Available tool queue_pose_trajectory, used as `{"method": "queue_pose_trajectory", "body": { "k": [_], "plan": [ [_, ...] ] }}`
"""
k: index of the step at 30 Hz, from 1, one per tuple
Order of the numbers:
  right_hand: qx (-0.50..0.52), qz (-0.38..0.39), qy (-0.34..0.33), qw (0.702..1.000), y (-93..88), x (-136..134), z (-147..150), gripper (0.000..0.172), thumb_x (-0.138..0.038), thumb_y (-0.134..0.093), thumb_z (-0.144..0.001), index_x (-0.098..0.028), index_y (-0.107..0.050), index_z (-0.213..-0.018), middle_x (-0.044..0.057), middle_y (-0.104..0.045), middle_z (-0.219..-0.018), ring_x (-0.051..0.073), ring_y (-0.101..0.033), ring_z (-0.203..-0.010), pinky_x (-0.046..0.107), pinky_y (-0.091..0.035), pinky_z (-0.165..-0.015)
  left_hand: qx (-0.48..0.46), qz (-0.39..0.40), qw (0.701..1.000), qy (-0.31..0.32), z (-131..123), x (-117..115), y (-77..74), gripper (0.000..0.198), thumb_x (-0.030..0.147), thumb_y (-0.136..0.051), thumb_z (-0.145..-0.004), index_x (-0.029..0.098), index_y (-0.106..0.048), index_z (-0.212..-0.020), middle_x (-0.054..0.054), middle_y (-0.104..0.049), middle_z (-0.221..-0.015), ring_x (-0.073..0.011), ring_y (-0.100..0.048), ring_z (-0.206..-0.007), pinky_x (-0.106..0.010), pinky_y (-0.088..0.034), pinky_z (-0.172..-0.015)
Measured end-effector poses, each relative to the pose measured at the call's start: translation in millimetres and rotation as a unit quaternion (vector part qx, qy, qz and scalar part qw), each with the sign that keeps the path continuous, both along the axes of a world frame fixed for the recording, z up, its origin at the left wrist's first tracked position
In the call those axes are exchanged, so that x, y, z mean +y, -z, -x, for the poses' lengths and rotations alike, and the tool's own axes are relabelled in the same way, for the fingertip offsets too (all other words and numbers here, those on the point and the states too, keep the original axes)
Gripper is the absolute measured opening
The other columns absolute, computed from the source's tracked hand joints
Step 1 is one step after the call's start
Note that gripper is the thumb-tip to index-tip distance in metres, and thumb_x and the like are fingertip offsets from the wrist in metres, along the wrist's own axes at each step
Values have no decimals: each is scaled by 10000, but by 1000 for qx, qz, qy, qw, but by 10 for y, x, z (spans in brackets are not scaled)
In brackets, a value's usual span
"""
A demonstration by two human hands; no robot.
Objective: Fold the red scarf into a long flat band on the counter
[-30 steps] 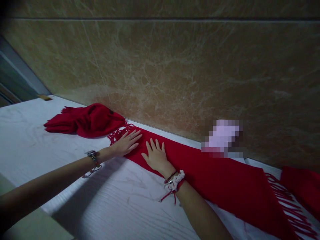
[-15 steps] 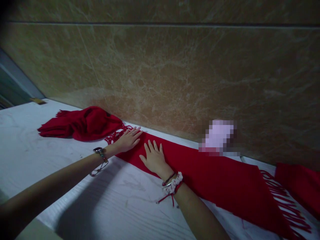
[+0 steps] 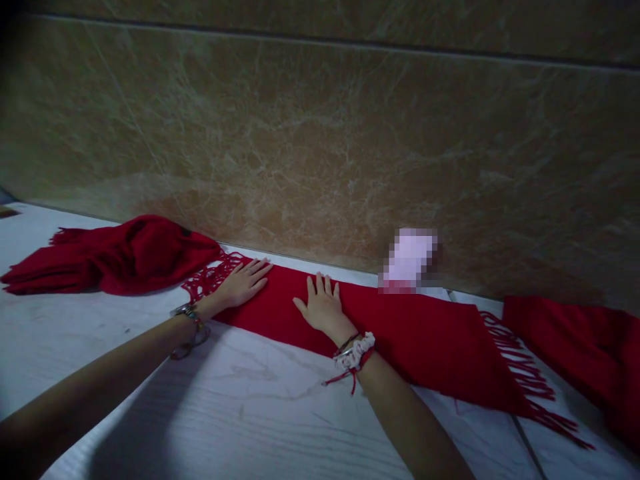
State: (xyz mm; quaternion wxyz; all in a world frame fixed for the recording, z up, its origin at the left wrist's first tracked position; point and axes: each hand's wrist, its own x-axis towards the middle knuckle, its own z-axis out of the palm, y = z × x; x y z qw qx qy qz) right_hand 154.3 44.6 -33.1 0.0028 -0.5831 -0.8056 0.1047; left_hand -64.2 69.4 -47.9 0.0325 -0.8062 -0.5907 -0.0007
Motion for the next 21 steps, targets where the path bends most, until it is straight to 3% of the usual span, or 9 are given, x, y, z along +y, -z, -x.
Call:
{"method": "queue_pose_trajectory", "body": {
  "k": [7,15,18,21],
  "plan": [
    [-10,-36,15,999,19,-134,-561,632,-433,-264,-897,-13,-258,-1370,178,-197,-1450,251,-147,-1340,408,-161,-1082,14,-14,1000,8,26,39,47,480,318,-246,-914,185,-325,-1369,-63,-297,-1427,-245,-260,-1308,-424,-257,-1021],
    [37,-85,-64,994,21,-283,-306,671,-512,-252,-885,-49,-278,-1370,166,-226,-1446,276,-143,-1340,466,-162,-1076,34,-19,999,11,31,57,59,494,294,-236,-902,164,-320,-1371,-70,-293,-1429,-236,-240,-1317,-420,-271,-1010],
    [19,-59,-42,997,48,-301,-475,673,-520,-252,-882,-55,-289,-1367,172,-229,-1444,285,-157,-1335,452,-182,-1070,42,-18,999,8,21,55,55,499,288,-225,-898,152,-327,-1368,-80,-297,-1426,-244,-256,-1310,-430,-280,-1002],
    [-22,-46,21,998,54,-317,-860,675,-515,-241,-883,-52,-273,-1373,186,-226,-1443,283,-159,-1335,447,-195,-1062,34,-26,999,12,25,59,58,505,286,-218,-891,153,-332,-1365,-81,-302,-1424,-250,-273,-1302,-441,-290,-993]
  ]
}}
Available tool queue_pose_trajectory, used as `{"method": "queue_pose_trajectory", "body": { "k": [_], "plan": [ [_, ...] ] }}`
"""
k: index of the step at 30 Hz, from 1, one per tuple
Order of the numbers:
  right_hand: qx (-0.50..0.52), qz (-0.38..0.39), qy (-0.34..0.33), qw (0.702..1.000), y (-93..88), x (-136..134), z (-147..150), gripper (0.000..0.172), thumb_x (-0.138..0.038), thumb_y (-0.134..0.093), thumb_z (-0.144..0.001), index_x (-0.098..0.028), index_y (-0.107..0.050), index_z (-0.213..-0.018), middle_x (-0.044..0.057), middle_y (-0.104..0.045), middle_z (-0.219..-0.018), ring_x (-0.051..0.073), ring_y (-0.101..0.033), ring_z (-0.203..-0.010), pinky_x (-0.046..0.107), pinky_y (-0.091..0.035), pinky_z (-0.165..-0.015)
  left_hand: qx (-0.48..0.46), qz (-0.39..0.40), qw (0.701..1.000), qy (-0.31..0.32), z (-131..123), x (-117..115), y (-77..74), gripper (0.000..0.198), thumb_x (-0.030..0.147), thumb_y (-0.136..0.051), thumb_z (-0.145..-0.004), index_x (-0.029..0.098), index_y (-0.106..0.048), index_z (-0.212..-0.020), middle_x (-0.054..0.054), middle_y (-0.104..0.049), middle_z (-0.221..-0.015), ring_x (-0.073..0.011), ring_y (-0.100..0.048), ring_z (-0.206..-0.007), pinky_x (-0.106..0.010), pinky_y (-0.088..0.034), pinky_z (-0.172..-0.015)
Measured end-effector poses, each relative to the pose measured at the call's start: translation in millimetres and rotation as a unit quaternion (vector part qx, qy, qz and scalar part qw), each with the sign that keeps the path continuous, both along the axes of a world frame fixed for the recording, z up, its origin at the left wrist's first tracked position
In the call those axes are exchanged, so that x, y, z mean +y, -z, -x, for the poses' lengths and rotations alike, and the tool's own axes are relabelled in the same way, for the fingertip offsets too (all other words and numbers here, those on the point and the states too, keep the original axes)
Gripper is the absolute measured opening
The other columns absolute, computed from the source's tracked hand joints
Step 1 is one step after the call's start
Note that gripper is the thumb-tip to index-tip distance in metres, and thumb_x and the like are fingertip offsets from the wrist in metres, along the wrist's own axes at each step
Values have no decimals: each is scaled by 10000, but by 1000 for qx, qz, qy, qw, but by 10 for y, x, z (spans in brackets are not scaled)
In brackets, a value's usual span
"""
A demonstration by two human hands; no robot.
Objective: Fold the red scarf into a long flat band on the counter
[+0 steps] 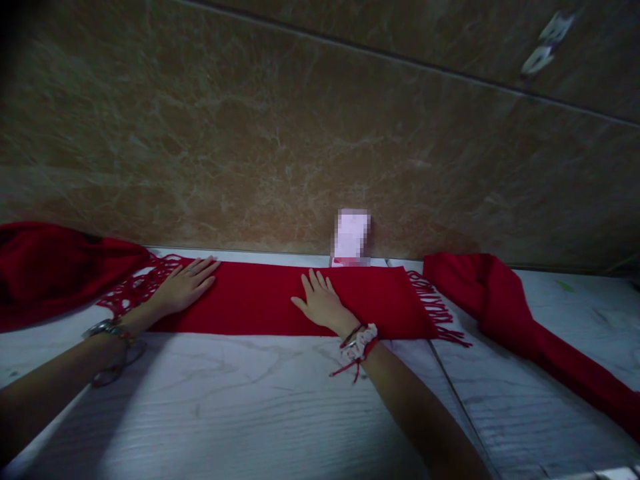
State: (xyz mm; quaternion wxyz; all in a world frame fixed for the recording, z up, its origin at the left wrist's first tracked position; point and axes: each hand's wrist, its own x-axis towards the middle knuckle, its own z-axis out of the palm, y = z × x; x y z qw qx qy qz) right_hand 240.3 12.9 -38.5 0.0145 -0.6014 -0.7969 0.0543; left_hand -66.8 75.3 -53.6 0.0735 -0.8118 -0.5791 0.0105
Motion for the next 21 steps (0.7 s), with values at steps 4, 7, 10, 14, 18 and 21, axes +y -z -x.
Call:
{"method": "queue_pose_trajectory", "body": {
  "k": [4,7,10,14,18,21],
  "plan": [
    [-62,-17,49,997,-21,-38,-562,663,-483,-255,-883,-6,-331,-1337,214,-281,-1414,292,-182,-1328,454,-166,-1067,-23,1,1000,14,37,28,37,511,306,-218,-889,155,-339,-1362,-83,-309,-1421,-256,-286,-1296,-442,-283,-1002],
    [-88,-45,75,992,-29,-51,-905,621,-464,-244,-884,-51,-358,-1333,188,-310,-1410,304,-204,-1321,495,-183,-1050,-41,-4,999,23,70,52,79,510,326,-228,-890,156,-354,-1355,-96,-324,-1413,-266,-304,-1287,-449,-283,-1002],
    [-84,-54,125,987,-27,-44,-1160,581,-453,-225,-889,-109,-363,-1337,170,-343,-1400,307,-252,-1304,521,-248,-1011,-50,-8,998,29,97,58,96,498,323,-238,-888,181,-358,-1351,-91,-337,-1407,-260,-316,-1281,-457,-297,-992],
    [-66,-74,145,984,-57,-52,-1261,591,-450,-234,-892,-75,-369,-1328,200,-344,-1391,309,-258,-1301,497,-253,-1016,-39,3,999,9,56,46,33,505,305,-239,-881,151,-375,-1342,-107,-348,-1399,-270,-312,-1283,-471,-292,-997],
    [-27,-45,103,993,-99,-73,-1108,590,-460,-241,-889,-110,-329,-1356,155,-301,-1424,268,-220,-1322,475,-226,-1041,-30,-36,998,47,-208,44,-73,489,234,-243,-866,142,-427,-1310,-118,-309,-1418,-274,-283,-1296,-480,-272,-1004],
    [-21,-17,94,995,-76,-61,-1074,594,-459,-246,-889,-111,-307,-1367,146,-278,-1436,256,-195,-1330,461,-218,-1049,-51,-11,998,43,-491,20,-97,482,280,-237,-894,177,-377,-1343,-86,-278,-1437,-266,-272,-1301,-446,-298,-996]
  ]
}}
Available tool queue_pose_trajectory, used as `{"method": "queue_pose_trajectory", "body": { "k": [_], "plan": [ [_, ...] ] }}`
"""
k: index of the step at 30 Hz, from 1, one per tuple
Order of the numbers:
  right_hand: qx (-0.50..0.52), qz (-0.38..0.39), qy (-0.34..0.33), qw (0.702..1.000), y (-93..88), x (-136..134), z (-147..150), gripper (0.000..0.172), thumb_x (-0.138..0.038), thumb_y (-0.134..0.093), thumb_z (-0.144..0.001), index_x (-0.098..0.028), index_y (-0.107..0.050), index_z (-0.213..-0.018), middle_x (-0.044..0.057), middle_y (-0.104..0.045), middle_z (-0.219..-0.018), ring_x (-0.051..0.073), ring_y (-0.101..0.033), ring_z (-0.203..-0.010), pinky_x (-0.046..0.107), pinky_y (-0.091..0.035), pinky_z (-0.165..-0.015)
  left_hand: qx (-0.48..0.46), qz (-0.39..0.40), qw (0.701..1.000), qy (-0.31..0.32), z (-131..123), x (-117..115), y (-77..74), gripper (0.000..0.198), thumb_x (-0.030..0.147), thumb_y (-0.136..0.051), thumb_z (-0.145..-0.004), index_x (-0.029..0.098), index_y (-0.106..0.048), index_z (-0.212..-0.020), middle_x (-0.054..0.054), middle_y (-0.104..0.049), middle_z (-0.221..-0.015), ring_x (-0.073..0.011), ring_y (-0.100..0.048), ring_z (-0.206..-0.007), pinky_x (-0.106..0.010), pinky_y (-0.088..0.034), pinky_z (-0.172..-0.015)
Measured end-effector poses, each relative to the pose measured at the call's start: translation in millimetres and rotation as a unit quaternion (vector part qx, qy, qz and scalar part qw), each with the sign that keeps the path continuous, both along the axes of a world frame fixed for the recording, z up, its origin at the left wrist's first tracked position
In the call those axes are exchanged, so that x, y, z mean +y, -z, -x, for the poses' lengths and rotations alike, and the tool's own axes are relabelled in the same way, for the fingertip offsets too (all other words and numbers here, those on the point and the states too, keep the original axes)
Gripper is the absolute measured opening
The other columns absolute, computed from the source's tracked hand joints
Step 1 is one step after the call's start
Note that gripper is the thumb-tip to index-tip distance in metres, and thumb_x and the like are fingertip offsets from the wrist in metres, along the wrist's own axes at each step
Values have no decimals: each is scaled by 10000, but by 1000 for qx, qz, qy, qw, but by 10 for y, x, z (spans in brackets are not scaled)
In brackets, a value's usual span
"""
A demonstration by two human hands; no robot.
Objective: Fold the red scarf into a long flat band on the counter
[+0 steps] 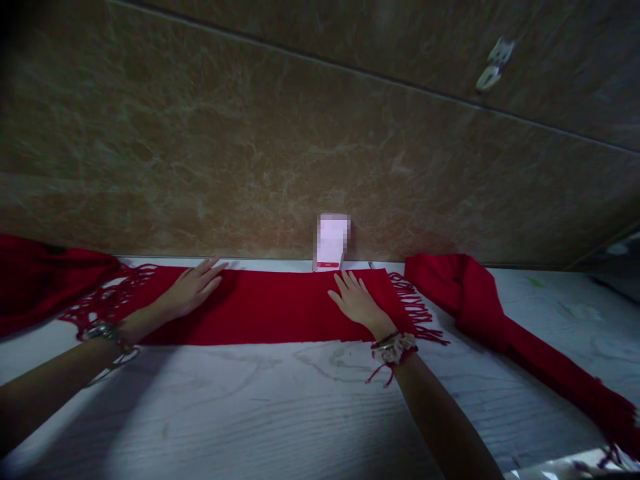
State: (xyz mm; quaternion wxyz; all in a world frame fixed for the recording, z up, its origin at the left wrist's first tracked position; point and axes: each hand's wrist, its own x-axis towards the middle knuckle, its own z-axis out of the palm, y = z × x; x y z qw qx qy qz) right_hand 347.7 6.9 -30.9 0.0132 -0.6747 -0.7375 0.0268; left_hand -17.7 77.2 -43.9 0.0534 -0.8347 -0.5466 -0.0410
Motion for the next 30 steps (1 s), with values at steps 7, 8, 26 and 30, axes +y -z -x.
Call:
{"method": "queue_pose_trajectory", "body": {
  "k": [7,8,26,30],
  "plan": [
    [-64,-36,68,995,91,41,-628,518,-344,-254,-888,-77,-397,-1308,181,-363,-1385,277,-287,-1295,483,-290,-1008,41,41,998,-34,-156,-69,55,498,362,-292,-900,211,-320,-1374,-75,-242,-1449,-333,-235,-1301,-460,-257,-1011],
    [-70,-41,81,993,83,38,-722,519,-332,-260,-884,-52,-408,-1295,207,-373,-1371,298,-296,-1288,494,-295,-1000,40,40,998,-34,-140,-65,61,497,362,-290,-901,211,-320,-1373,-75,-243,-1448,-331,-238,-1300,-456,-258,-1010],
    [-47,-48,53,996,257,-104,-637,556,-438,-218,-877,-169,-370,-1339,134,-341,-1410,356,-293,-1276,572,-267,-980,35,47,996,-74,178,-136,55,506,413,-242,-906,249,-287,-1384,-50,-259,-1447,-294,-244,-1308,-473,-269,-998],
    [-66,-78,66,993,177,-71,-519,563,-455,-210,-879,-164,-381,-1330,157,-379,-1381,393,-282,-1268,647,-233,-952,34,45,994,-94,283,-187,64,505,409,-241,-907,248,-287,-1384,-48,-260,-1447,-295,-236,-1311,-465,-273,-997]
  ]
}}
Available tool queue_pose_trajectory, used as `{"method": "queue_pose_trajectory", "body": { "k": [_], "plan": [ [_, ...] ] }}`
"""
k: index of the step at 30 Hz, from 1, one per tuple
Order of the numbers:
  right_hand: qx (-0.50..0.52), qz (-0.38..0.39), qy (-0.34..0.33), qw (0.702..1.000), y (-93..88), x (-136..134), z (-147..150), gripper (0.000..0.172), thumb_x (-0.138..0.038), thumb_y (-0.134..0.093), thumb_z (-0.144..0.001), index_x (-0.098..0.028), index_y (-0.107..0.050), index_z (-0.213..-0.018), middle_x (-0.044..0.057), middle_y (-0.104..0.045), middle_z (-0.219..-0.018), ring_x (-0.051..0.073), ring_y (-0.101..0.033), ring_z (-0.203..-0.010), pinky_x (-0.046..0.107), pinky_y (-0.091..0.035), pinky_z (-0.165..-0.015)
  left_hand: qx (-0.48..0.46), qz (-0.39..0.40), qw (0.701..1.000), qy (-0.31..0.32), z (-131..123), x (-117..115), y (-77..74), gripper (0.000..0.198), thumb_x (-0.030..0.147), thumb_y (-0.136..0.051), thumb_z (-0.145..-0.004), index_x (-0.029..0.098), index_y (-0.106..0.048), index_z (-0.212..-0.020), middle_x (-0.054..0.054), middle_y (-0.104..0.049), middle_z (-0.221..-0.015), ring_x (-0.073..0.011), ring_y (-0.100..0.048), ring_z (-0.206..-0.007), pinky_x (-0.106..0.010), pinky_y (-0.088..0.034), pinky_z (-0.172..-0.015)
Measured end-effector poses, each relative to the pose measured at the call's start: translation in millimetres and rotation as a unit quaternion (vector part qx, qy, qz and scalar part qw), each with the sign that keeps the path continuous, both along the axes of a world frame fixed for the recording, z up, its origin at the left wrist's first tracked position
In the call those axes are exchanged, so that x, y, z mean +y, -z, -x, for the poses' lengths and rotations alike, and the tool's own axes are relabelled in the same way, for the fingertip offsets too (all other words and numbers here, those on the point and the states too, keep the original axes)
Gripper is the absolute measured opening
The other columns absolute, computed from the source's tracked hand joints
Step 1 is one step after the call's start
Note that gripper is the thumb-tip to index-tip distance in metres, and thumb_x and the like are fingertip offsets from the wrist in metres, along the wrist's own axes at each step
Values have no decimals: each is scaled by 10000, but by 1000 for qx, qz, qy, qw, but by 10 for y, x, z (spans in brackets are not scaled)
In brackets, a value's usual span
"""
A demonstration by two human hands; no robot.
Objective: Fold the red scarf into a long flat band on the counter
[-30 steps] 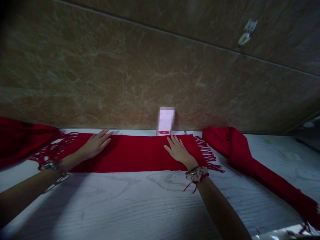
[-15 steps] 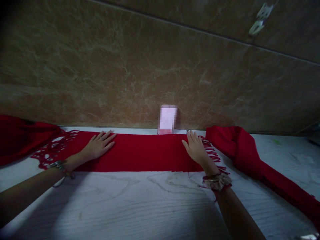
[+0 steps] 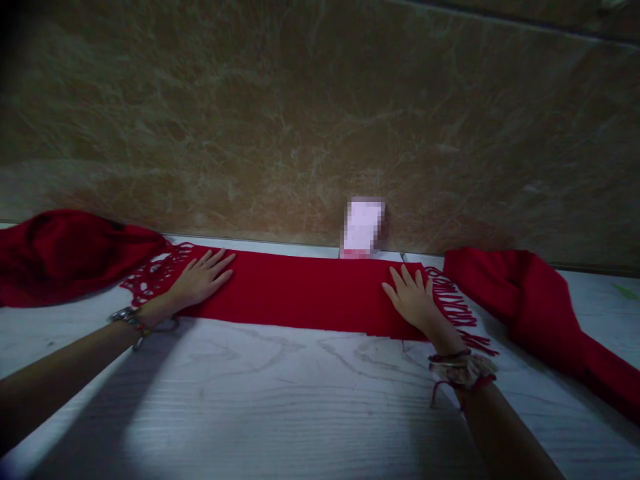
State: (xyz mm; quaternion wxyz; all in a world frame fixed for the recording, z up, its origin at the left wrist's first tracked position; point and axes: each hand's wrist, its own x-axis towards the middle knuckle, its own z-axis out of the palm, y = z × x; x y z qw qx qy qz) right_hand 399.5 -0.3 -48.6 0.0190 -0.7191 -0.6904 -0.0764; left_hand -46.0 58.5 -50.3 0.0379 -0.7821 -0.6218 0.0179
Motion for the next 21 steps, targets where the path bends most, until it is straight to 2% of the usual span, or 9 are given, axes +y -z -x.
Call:
{"method": "queue_pose_trajectory", "body": {
  "k": [2,5,8,10,14,18,21],
  "plan": [
    [-1,-20,-37,999,-95,-25,286,559,-457,-204,-886,-176,-350,-1346,143,-356,-1398,379,-232,-1293,672,-175,-962,-1,4,1000,-1,11,-29,-14,502,407,-245,-909,246,-292,-1381,-48,-265,-1445,-288,-228,-1314,-462,-265,-1004],
    [13,-5,-163,986,-212,-81,792,544,-452,-225,-896,-182,-339,-1354,107,-282,-1443,327,-148,-1331,621,-128,-1015,-4,9,1000,-4,2,-83,-50,499,403,-248,-912,242,-291,-1382,-49,-261,-1446,-279,-225,-1317,-454,-253,-1016],
    [32,27,-242,969,-206,-108,1125,530,-452,-270,-895,-196,-349,-1352,86,-276,-1448,299,-149,-1337,569,-110,-1047,0,21,1000,-19,-4,-154,-76,499,387,-251,-915,226,-283,-1387,-60,-242,-1452,-287,-217,-1318,-457,-245,-1022],
    [45,48,-256,964,-140,-103,1196,515,-444,-291,-895,-213,-352,-1351,78,-299,-1438,288,-188,-1329,539,-135,-1057,3,25,999,-24,5,-198,-75,498,376,-253,-917,213,-284,-1387,-68,-228,-1456,-293,-209,-1319,-459,-246,-1022],
    [44,74,-240,967,-38,-78,1162,518,-437,-325,-890,-198,-362,-1349,96,-304,-1432,299,-223,-1315,499,-200,-1054,-3,17,1000,-15,35,-229,-57,495,380,-258,-917,218,-288,-1384,-77,-237,-1454,-298,-213,-1317,-472,-257,-1013],
    [50,75,-249,964,-132,-103,1250,540,-432,-381,-877,-170,-360,-1349,120,-299,-1429,314,-211,-1315,525,-201,-1049,-13,9,1000,14,28,-115,-76,486,388,-278,-915,220,-320,-1369,-104,-239,-1450,-320,-195,-1318,-513,-247,-1004],
    [58,71,-330,940,-252,-180,1473,542,-408,-435,-861,-146,-383,-1333,130,-325,-1414,284,-236,-1313,487,-234,-1054,-41,-5,994,101,-48,88,-117,466,369,-329,-901,197,-379,-1331,-115,-307,-1418,-292,-238,-1306,-461,-269,-1009]
  ]
}}
